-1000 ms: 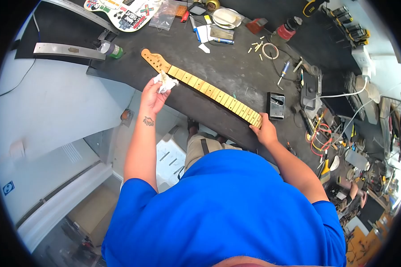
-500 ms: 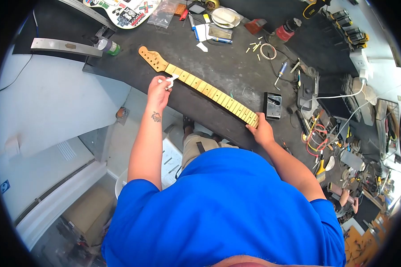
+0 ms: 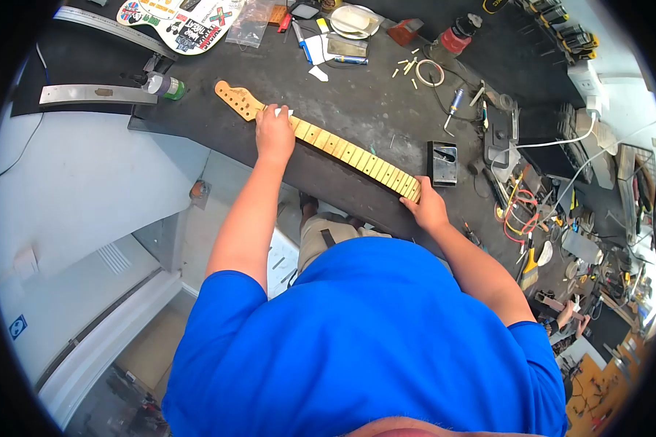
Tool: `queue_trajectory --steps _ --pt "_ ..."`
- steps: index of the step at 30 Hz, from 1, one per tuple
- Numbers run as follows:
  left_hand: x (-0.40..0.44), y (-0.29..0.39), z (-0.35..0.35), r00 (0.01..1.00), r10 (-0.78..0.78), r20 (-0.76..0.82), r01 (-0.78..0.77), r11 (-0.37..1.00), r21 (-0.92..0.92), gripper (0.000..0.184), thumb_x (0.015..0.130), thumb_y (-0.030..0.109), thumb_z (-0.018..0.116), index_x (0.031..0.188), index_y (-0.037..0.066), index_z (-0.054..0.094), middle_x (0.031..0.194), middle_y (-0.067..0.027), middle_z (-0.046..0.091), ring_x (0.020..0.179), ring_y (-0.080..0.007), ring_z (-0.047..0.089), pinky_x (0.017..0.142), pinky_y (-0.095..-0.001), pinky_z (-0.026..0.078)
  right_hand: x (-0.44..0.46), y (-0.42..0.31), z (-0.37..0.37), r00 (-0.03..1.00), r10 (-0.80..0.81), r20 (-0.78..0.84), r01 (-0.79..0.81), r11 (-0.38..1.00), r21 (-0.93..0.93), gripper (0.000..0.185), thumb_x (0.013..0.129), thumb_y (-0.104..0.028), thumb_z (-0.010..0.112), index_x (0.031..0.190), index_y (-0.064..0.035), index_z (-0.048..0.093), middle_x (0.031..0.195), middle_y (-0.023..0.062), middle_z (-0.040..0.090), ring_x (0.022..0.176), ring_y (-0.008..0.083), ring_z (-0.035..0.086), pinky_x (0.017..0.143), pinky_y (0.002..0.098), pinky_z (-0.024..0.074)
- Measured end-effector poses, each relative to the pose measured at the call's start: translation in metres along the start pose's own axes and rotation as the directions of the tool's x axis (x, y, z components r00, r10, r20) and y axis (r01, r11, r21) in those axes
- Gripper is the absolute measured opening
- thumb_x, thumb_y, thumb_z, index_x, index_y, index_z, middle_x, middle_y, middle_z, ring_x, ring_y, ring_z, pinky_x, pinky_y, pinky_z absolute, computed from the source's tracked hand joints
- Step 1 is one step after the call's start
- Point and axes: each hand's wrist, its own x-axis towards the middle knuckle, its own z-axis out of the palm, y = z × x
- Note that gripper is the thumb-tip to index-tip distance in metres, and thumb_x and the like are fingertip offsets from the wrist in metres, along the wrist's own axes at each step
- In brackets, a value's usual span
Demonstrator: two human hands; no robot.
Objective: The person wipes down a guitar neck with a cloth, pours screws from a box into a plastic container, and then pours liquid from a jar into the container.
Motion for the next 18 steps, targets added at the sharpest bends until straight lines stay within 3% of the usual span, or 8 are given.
queue_trajectory --steps 1,2,5,9,10,14,17,18 --pt "-0.006 0.005 0.003 0.99 0.059 -0.129 -0.053 0.997 0.051 0.03 0.095 0.012 0.074 0.123 0.001 0.077 0.116 -0.0176 0.069 0.111 -0.0381 0.066 0.103 -0.0466 0.053 0.0 0.001 0.0 1.0 -0.002 0.001 0.002 1.0 -0.006 0.066 0.092 -0.029 0.084 0.143 -0.0081 0.048 0.125 0.0237 0.073 0.117 0.044 0.07 0.098 0.0513 0.0548" --pt "-0.008 0.007 0.005 0.988 0.061 -0.143 -0.058 0.998 0.027 0.03 0.094 0.013 0.075 0.123 0.003 0.078 0.107 -0.0155 0.067 0.109 -0.0384 0.065 0.1 -0.0485 0.053 0.002 0.0 0.0 1.0 -0.003 -0.001 0.003 1.0 -0.008 0.066 0.092 -0.029 0.084 0.143 -0.0082 0.048 0.125 0.0235 0.073 0.117 0.0439 0.07 0.098 0.0513 0.0549" --pt "0.002 -0.005 0.01 0.998 -0.059 -0.034 0.055 0.993 -0.103 0.033 0.094 0.012 0.075 0.126 0.004 0.076 0.103 -0.0145 0.066 0.106 -0.0376 0.066 0.098 -0.0484 0.054 0.002 0.001 0.0 1.0 -0.003 -0.003 0.003 1.0 -0.004 0.066 0.092 -0.03 0.084 0.142 -0.008 0.048 0.125 0.0231 0.073 0.117 0.0437 0.07 0.098 0.0512 0.055" --pt "0.017 -0.005 -0.007 0.993 -0.118 -0.012 0.111 0.962 -0.249 0.016 0.095 0.011 0.073 0.108 0.003 0.079 0.104 -0.0181 0.071 0.099 -0.0384 0.07 0.091 -0.0487 0.056 0.002 0.0 -0.003 1.0 -0.001 0.014 0.001 1.0 -0.007 0.065 0.092 -0.03 0.085 0.142 -0.009 0.048 0.124 0.0232 0.073 0.116 0.044 0.07 0.097 0.0516 0.0549" --pt "0.013 -0.008 -0.01 0.995 -0.088 0.044 0.096 0.962 -0.254 0.01 0.093 0.009 0.073 0.098 0.002 0.079 0.107 -0.0199 0.072 0.098 -0.0389 0.07 0.089 -0.049 0.056 0.003 0.003 -0.002 1.0 -0.009 0.014 0.009 1.0 -0.008 0.065 0.092 -0.03 0.084 0.142 -0.0093 0.048 0.123 0.0235 0.073 0.116 0.0442 0.07 0.097 0.0518 0.0549" --pt "-0.008 -0.013 -0.002 0.991 0.133 -0.031 -0.136 0.97 -0.201 0.014 0.088 0.004 0.073 0.1 0.001 0.08 0.104 -0.0173 0.073 0.098 -0.0376 0.07 0.09 -0.047 0.057 0.004 0.003 0.0 1.0 -0.011 0.008 0.011 1.0 -0.006 0.065 0.092 -0.029 0.084 0.142 -0.0095 0.048 0.121 0.0245 0.073 0.115 0.045 0.07 0.097 0.0526 0.0548" --pt "-0.008 0.002 0.0 0.985 0.171 -0.022 -0.172 0.982 -0.077 0.015 0.086 0.003 0.074 0.1 0.002 0.08 0.1 -0.0154 0.073 0.099 -0.0363 0.07 0.09 -0.0457 0.057 0.005 0.001 -0.003 1.0 -0.01 0.028 0.01 1.0 -0.024 0.066 0.092 -0.03 0.084 0.143 -0.0082 0.047 0.121 0.025 0.073 0.115 0.0454 0.07 0.097 0.0529 0.0547" --pt "-0.006 0.0 -0.001 0.989 0.149 -0.004 -0.148 0.98 -0.13 0.015 0.086 0.004 0.072 0.099 0.002 0.08 0.097 -0.0145 0.073 0.099 -0.0355 0.069 0.091 -0.0453 0.057 0.007 0.0 -0.005 1.0 -0.011 0.027 0.012 0.999 -0.037 0.066 0.092 -0.03 0.084 0.143 -0.0079 0.047 0.121 0.0252 0.073 0.115 0.0455 0.07 0.097 0.0529 0.0547"
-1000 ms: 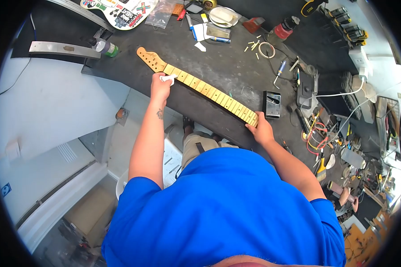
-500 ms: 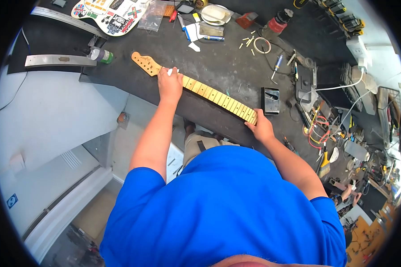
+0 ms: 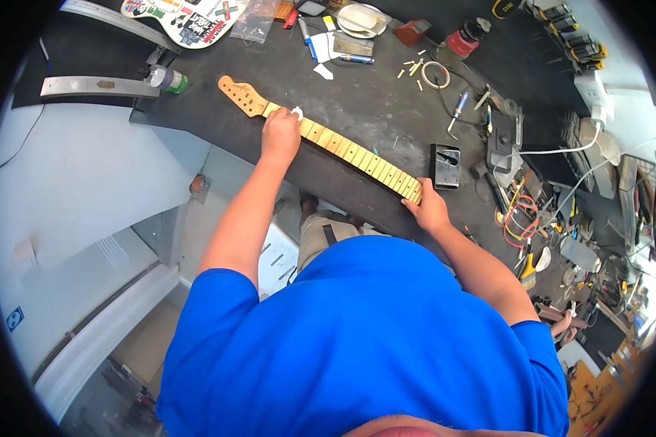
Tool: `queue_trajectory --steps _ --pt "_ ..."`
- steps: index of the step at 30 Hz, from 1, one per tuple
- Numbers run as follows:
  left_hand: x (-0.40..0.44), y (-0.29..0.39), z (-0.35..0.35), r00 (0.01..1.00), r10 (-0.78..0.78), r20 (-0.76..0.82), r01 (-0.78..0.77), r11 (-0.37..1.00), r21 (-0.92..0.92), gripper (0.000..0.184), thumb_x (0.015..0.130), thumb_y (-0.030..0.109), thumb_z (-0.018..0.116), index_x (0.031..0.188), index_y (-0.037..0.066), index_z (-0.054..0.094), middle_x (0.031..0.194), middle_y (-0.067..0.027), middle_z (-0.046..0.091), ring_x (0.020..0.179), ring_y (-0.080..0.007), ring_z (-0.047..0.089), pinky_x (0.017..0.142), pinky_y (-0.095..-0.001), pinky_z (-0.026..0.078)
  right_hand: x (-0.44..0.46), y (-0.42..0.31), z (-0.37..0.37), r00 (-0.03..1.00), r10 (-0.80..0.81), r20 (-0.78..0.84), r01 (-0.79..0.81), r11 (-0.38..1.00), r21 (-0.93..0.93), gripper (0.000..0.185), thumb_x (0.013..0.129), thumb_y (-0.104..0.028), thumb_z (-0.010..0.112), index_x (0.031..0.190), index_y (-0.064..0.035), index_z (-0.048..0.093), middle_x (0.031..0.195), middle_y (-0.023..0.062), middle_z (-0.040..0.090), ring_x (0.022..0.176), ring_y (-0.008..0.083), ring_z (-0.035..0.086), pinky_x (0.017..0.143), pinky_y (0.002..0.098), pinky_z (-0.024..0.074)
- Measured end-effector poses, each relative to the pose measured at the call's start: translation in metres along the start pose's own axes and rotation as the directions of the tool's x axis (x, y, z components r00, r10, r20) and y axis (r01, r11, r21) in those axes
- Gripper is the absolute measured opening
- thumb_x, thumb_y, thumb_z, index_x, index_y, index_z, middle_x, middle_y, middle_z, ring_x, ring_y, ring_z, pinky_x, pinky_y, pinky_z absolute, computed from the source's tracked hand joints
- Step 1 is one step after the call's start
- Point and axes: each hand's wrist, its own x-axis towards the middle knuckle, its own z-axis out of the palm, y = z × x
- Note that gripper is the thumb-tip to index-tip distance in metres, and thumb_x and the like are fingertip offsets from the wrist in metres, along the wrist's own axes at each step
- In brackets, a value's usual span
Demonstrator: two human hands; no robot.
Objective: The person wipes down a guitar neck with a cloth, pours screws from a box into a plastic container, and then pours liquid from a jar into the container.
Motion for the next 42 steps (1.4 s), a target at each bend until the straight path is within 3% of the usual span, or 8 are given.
queue_trajectory --steps 4,8,11,15,20,25,39,42 --pt "-0.008 -0.016 -0.015 0.985 0.137 0.106 -0.136 0.991 -0.016 0.018 0.088 0.002 0.068 0.1 0.005 0.082 0.099 -0.0146 0.074 0.098 -0.0358 0.07 0.09 -0.0458 0.058 -0.001 0.004 0.006 1.0 -0.014 0.01 0.014 1.0 -0.016 0.067 0.093 -0.03 0.084 0.143 -0.0066 0.046 0.122 0.0267 0.073 0.115 0.0466 0.07 0.097 0.0528 0.0551" --pt "0.009 -0.023 -0.01 0.981 0.085 0.174 -0.087 0.996 0.005 0.02 0.087 -0.001 0.065 0.098 0.005 0.081 0.095 -0.0158 0.072 0.097 -0.0376 0.072 0.088 -0.0469 0.058 0.001 0.003 0.003 1.0 -0.017 0.004 0.018 0.999 -0.028 0.065 0.092 -0.029 0.084 0.141 -0.0073 0.047 0.12 0.0266 0.073 0.114 0.0464 0.07 0.096 0.0529 0.0554" --pt "0.016 0.0 0.006 0.993 0.109 0.045 -0.105 0.992 -0.076 0.02 0.088 0.002 0.066 0.098 0.005 0.082 0.097 -0.0157 0.072 0.101 -0.0369 0.07 0.091 -0.0475 0.058 -0.003 0.002 0.007 1.0 -0.012 0.012 0.012 1.0 -0.016 0.064 0.092 -0.029 0.084 0.14 -0.0073 0.047 0.119 0.0262 0.073 0.113 0.0465 0.07 0.096 0.0531 0.055" --pt "-0.005 -0.018 -0.019 0.971 0.151 0.183 -0.135 0.986 -0.099 0.017 0.088 0.004 0.067 0.096 0.005 0.082 0.098 -0.0152 0.072 0.1 -0.0361 0.07 0.089 -0.0479 0.058 0.005 0.004 0.001 1.0 -0.023 -0.005 0.023 1.0 -0.01 0.064 0.091 -0.028 0.084 0.139 -0.0079 0.048 0.117 0.026 0.073 0.112 0.0469 0.07 0.095 0.0531 0.055" --pt "0.011 -0.011 -0.01 0.991 0.059 0.117 -0.047 0.993 -0.106 0.015 0.087 0.004 0.067 0.093 0.005 0.081 0.094 -0.0147 0.069 0.095 -0.0373 0.069 0.088 -0.0485 0.057 0.002 0.009 0.008 0.999 -0.033 -0.004 0.033 0.999 -0.01 0.062 0.092 -0.028 0.084 0.139 -0.008 0.048 0.117 0.026 0.073 0.111 0.0468 0.07 0.094 0.0532 0.0552" --pt "-0.014 -0.016 -0.022 0.975 0.18 0.13 -0.169 0.981 -0.094 0.017 0.088 0.003 0.067 0.095 0.005 0.082 0.093 -0.0158 0.069 0.095 -0.0374 0.069 0.088 -0.0479 0.057 0.003 0.008 0.004 1.0 -0.021 0.013 0.021 1.0 -0.017 0.064 0.092 -0.028 0.084 0.141 -0.0086 0.047 0.119 0.0261 0.073 0.112 0.0466 0.07 0.094 0.0531 0.0554" --pt "-0.005 -0.027 -0.023 0.978 0.069 0.197 -0.055 0.996 -0.076 0.014 0.089 0.005 0.071 0.094 0.007 0.083 0.096 -0.0157 0.07 0.097 -0.0375 0.07 0.087 -0.0477 0.058 -0.001 0.007 0.002 0.999 -0.039 0.011 0.039 0.999 -0.024 0.06 0.091 -0.03 0.084 0.136 -0.0088 0.049 0.115 0.0246 0.074 0.11 0.0463 0.071 0.094 0.0532 0.0551" --pt "0.006 -0.011 -0.009 0.996 -0.004 0.088 0.008 0.999 -0.045 0.013 0.089 0.005 0.071 0.095 0.005 0.082 0.097 -0.0168 0.07 0.097 -0.0392 0.07 0.088 -0.0487 0.057 0.001 0.001 0.001 0.999 -0.048 -0.012 0.048 0.999 -0.016 0.06 0.091 -0.03 0.084 0.135 -0.0079 0.049 0.115 0.0246 0.074 0.11 0.0455 0.071 0.093 0.053 0.0551"
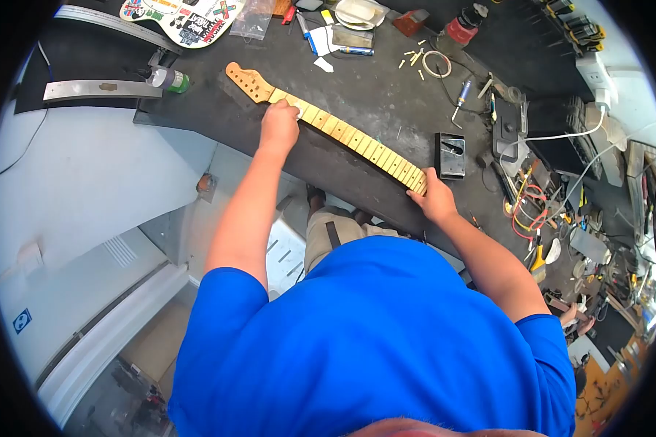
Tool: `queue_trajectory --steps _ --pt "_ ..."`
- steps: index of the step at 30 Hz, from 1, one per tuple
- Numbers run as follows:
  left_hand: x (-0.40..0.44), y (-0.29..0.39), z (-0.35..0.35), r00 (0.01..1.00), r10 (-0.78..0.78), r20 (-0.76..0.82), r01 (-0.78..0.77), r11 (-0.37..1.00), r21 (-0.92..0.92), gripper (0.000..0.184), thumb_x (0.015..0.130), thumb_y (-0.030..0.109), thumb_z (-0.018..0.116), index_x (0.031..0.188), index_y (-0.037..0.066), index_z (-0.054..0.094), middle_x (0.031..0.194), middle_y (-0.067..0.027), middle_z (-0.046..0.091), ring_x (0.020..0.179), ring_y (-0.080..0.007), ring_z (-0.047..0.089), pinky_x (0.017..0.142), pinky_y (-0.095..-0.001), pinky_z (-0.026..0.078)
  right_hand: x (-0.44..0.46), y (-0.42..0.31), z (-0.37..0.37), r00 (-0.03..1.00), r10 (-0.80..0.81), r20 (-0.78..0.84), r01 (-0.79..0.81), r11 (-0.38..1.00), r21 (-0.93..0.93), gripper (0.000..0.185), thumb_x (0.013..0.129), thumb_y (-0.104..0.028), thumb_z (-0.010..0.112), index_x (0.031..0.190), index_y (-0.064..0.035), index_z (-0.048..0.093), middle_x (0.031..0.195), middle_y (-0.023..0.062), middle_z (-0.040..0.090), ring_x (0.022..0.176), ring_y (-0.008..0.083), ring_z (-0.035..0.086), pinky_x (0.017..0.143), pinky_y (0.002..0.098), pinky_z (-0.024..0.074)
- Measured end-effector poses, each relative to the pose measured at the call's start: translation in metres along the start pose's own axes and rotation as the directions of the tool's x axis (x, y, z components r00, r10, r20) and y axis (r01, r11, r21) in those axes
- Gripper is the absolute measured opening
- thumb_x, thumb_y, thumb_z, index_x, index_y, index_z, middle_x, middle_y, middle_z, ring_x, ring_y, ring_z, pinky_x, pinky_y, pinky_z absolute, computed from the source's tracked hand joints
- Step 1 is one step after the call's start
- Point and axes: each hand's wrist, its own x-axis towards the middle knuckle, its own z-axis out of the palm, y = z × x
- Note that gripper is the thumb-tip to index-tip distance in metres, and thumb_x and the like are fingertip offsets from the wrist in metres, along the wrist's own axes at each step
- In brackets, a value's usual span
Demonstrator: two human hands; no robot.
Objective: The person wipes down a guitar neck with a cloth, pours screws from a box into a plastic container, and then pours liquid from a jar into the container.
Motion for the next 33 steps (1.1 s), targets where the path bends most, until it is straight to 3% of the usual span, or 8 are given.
queue_trajectory --steps 1,4,7,9,13,17,27,33 --pt "-0.003 0.0 0.004 1.0 -0.01 0.003 0.01 1.0 0.018 0.012 0.091 0.008 0.072 0.097 0.006 0.083 0.098 -0.0173 0.07 0.098 -0.0389 0.07 0.089 -0.0486 0.057 -0.002 0.0 0.0 1.0 0.006 0.001 -0.006 1.0 0.003 0.06 0.091 -0.03 0.084 0.135 -0.0078 0.049 0.115 0.0245 0.074 0.11 0.0453 0.071 0.093 0.0529 0.0551" --pt "-0.035 -0.006 -0.002 0.93 0.067 0.362 -0.132 0.979 0.157 0.014 0.091 0.006 0.07 0.099 0.006 0.082 0.099 -0.0187 0.07 0.1 -0.0398 0.069 0.09 -0.0495 0.056 -0.002 0.002 0.002 1.0 0.004 0.008 -0.004 1.0 -0.001 0.061 0.091 -0.03 0.084 0.136 -0.0079 0.049 0.115 0.0242 0.074 0.111 0.0449 0.071 0.094 0.0527 0.0551" --pt "-0.068 -0.02 -0.016 0.983 -0.163 0.079 0.171 0.98 -0.105 0.02 0.09 0.002 0.066 0.102 0.007 0.081 0.104 -0.0183 0.07 0.102 -0.039 0.07 0.093 -0.0471 0.057 0.0 0.003 0.002 1.0 0.005 -0.009 -0.005 1.0 0.013 0.063 0.091 -0.03 0.085 0.138 -0.008 0.049 0.116 0.0245 0.074 0.112 0.0447 0.071 0.095 0.0525 0.0551" --pt "-0.07 -0.021 -0.026 0.916 -0.391 -0.084 0.34 0.872 -0.351 0.027 0.092 0.0 0.062 0.108 0.01 0.082 0.105 -0.0185 0.07 0.101 -0.0366 0.07 0.093 -0.0453 0.057 -0.004 0.0 0.001 1.0 0.02 -0.006 -0.02 1.0 0.018 0.063 0.091 -0.03 0.085 0.138 -0.008 0.049 0.117 0.0247 0.074 0.112 0.0448 0.071 0.095 0.0525 0.0551" --pt "-0.058 -0.021 -0.016 0.777 -0.586 0.23 0.593 0.559 -0.579 0.036 0.094 0.001 0.062 0.123 0.012 0.08 0.11 -0.019 0.071 0.104 -0.0351 0.071 0.096 -0.0441 0.057 -0.001 0.001 0.003 0.999 0.045 0.013 -0.045 0.999 0.022 0.065 0.09 -0.03 0.086 0.139 -0.0076 0.049 0.119 0.0259 0.074 0.113 0.0456 0.071 0.096 0.0523 0.0554" --pt "-0.047 -0.015 -0.01 0.943 -0.298 -0.147 0.255 0.933 -0.252 0.026 0.091 0.008 0.074 0.116 0.004 0.08 0.116 -0.0219 0.072 0.102 -0.0391 0.073 0.092 -0.0434 0.058 0.001 0.002 0.003 0.999 0.036 0.026 -0.037 0.999 0.028 0.064 0.091 -0.03 0.086 0.137 -0.0056 0.048 0.119 0.0268 0.074 0.113 0.046 0.071 0.096 0.0523 0.0555" --pt "0.03 -0.011 -0.003 0.936 -0.335 -0.106 0.341 0.939 0.037 0.019 0.093 0.013 0.075 0.109 0.004 0.08 0.115 -0.0151 0.072 0.105 -0.0361 0.071 0.093 -0.0471 0.058 0.001 -0.001 0.001 0.999 0.021 0.033 -0.022 1.0 0.017 0.063 0.091 -0.029 0.085 0.136 -0.0045 0.048 0.118 0.0272 0.073 0.113 0.0464 0.07 0.096 0.0525 0.055" --pt "0.029 -0.028 -0.01 0.948 -0.317 -0.021 0.315 0.946 -0.076 0.021 0.091 0.011 0.077 0.11 0.004 0.08 0.113 -0.0153 0.072 0.107 -0.037 0.071 0.096 -0.0467 0.057 0.0 -0.003 -0.002 0.998 0.046 0.042 -0.047 0.999 0.016 0.063 0.091 -0.03 0.085 0.136 -0.0056 0.048 0.119 0.0264 0.073 0.115 0.0454 0.07 0.097 0.0521 0.0546"
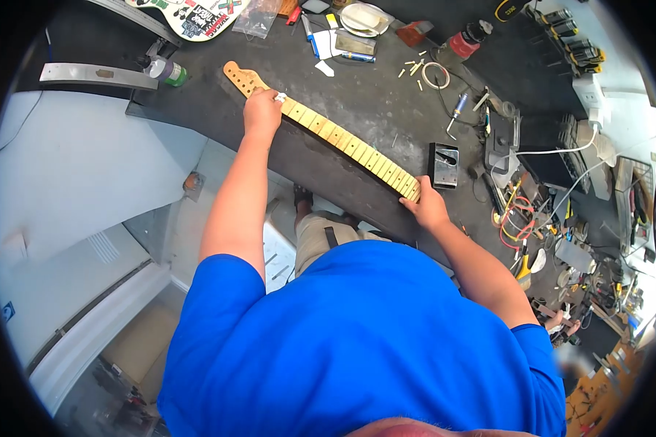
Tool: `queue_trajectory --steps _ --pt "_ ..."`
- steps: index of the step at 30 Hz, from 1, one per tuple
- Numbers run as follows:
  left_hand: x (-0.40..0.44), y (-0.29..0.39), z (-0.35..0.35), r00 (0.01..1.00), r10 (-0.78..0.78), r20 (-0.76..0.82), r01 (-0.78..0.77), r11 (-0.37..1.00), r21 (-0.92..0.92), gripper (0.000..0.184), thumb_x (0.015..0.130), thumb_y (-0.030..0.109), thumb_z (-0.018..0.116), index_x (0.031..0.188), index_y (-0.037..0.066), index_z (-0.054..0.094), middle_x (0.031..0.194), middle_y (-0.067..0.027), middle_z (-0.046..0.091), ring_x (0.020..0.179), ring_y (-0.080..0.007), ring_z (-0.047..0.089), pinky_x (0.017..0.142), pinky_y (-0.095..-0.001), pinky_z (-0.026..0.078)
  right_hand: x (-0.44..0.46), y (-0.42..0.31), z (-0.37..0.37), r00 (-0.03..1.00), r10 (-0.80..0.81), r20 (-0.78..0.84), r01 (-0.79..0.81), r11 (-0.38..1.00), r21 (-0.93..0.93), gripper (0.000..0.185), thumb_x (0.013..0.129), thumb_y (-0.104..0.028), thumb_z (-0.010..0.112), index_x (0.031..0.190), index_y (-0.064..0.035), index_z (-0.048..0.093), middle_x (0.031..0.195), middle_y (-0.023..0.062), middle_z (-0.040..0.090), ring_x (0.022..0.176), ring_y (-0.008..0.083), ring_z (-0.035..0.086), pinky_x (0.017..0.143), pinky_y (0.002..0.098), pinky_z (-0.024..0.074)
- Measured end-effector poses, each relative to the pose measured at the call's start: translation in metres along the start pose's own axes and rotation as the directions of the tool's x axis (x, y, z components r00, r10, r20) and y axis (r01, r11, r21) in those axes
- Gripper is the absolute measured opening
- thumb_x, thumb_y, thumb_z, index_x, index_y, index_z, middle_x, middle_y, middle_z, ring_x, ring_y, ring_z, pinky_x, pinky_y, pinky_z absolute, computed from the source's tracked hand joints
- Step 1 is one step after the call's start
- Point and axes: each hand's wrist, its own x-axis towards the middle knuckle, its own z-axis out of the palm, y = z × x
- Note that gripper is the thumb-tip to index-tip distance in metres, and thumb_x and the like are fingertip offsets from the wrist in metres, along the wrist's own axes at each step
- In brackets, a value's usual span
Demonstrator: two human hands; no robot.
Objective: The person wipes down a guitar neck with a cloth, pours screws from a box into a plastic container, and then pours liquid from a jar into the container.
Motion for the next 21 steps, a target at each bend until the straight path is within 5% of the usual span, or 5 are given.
queue_trajectory --steps 4,10,15,18,21 --pt "-0.03 0.023 0.004 0.981 0.139 0.138 -0.145 0.989 0.037 0.018 0.09 0.01 0.078 0.106 0.004 0.081 0.108 -0.0152 0.072 0.104 -0.038 0.071 0.093 -0.0473 0.057 0.002 0.003 -0.002 1.0 -0.001 0.014 0.001 1.0 -0.003 0.063 0.091 -0.03 0.085 0.137 -0.0066 0.048 0.117 0.0256 0.073 0.114 0.0455 0.07 0.097 0.0525 0.0547" --pt "-0.026 0.043 0.017 0.952 0.284 0.116 -0.27 0.956 -0.117 0.017 0.09 0.009 0.077 0.105 0.002 0.08 0.106 -0.0155 0.071 0.103 -0.0373 0.07 0.091 -0.0475 0.057 0.0 0.005 0.003 1.0 -0.014 -0.015 0.014 1.0 0.006 0.063 0.091 -0.029 0.085 0.137 -0.0076 0.049 0.117 0.0261 0.073 0.113 0.0461 0.07 0.095 0.0527 0.0551" --pt "-0.041 0.024 0.002 0.922 0.272 0.276 -0.262 0.962 -0.074 0.016 0.09 0.009 0.075 0.105 0.004 0.08 0.107 -0.0159 0.071 0.105 -0.0389 0.07 0.092 -0.0487 0.057 0.002 0.004 0.001 0.999 -0.027 -0.019 0.027 1.0 0.01 0.062 0.092 -0.028 0.084 0.138 -0.0071 0.048 0.119 0.0255 0.073 0.115 0.0457 0.069 0.095 0.0527 0.0551" --pt "-0.028 0.018 0.02 0.912 0.375 0.166 -0.377 0.926 -0.022 0.016 0.09 0.007 0.074 0.105 0.004 0.08 0.105 -0.0162 0.071 0.104 -0.0398 0.07 0.092 -0.048 0.057 0.0 0.008 0.003 0.999 -0.029 -0.018 0.029 1.0 -0.002 0.061 0.092 -0.027 0.084 0.138 -0.0071 0.048 0.118 0.0249 0.073 0.114 0.0455 0.07 0.095 0.0524 0.0553" --pt "-0.026 0.044 0.018 0.94 0.279 0.197 -0.281 0.959 -0.02 0.02 0.09 0.006 0.075 0.109 0.005 0.08 0.105 -0.016 0.069 0.103 -0.039 0.069 0.091 -0.0476 0.056 0.0 0.007 0.004 1.0 -0.022 -0.019 0.022 1.0 0.005 0.06 0.092 -0.027 0.084 0.137 -0.0085 0.049 0.116 0.0245 0.073 0.111 0.0456 0.07 0.094 0.0526 0.0554"
